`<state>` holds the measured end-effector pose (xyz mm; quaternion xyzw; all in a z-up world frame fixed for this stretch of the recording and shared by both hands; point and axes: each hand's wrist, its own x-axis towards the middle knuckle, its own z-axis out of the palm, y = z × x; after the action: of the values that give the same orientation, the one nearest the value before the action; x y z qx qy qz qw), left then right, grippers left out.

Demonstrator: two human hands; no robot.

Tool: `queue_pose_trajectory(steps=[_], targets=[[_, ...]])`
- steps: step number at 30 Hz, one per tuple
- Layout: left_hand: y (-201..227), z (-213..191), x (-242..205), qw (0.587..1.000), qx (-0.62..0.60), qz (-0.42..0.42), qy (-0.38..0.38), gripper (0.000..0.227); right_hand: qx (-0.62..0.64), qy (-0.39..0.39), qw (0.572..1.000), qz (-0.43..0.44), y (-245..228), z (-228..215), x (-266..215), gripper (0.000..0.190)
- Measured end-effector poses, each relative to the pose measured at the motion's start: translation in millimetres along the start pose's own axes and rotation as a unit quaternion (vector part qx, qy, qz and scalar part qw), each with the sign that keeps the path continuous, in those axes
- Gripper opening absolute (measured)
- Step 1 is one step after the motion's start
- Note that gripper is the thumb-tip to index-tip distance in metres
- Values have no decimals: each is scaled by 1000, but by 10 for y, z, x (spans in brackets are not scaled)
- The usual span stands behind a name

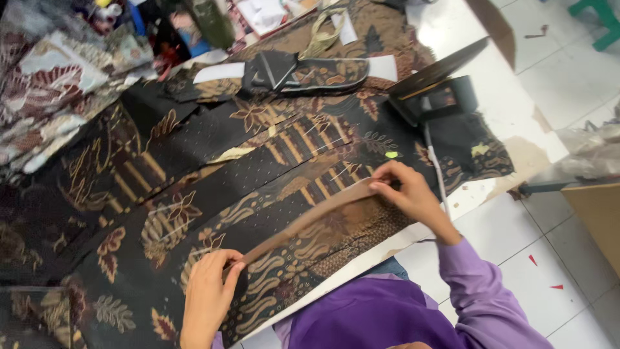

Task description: The person aligns a long beige paper pattern piece on a dark patterned fabric laid on a table. They repeatedly adjust the pattern's position, smooth it down, and lift and reposition it to ensure proper alignment with the fabric design.

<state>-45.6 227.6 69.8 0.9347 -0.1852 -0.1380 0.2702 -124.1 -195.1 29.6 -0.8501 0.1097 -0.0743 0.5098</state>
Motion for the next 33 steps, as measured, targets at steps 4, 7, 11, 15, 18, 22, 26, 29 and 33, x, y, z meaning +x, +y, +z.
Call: queue_pose_trajectory(steps=[4,7,11,15,18,22,26,29,33], targets=[[-10,-53,-145,993,-77,-57,-68,28,-45,-91,990,93,-106,-155,-77,25],[-10,-20,-140,997,-72,-28,-31,23,-154,-105,979,88,-204,-115,-56,28],[-91,-60,-209,994,-3,-31,104,19,-242,-39,969,37,-281,-48,50,31],[-283,-95,-229,965,117,-72,222,47,-304,37,944,-120,-254,74,186,28],[-391,-78,-223,964,92,-87,234,51,-315,22,937,-151,-208,143,302,37],[-468,-75,-237,972,56,-155,168,36,-333,-41,939,-76,-172,134,388,36],[-509,-101,-223,976,-1,-162,147,21,-337,-40,934,-111,-136,137,430,20],[-619,-179,-151,975,-80,-119,170,19,-273,-35,953,-123,-116,115,582,17],[-842,-327,102,968,-99,-83,215,21,-232,-8,960,-158,-132,140,929,16]])
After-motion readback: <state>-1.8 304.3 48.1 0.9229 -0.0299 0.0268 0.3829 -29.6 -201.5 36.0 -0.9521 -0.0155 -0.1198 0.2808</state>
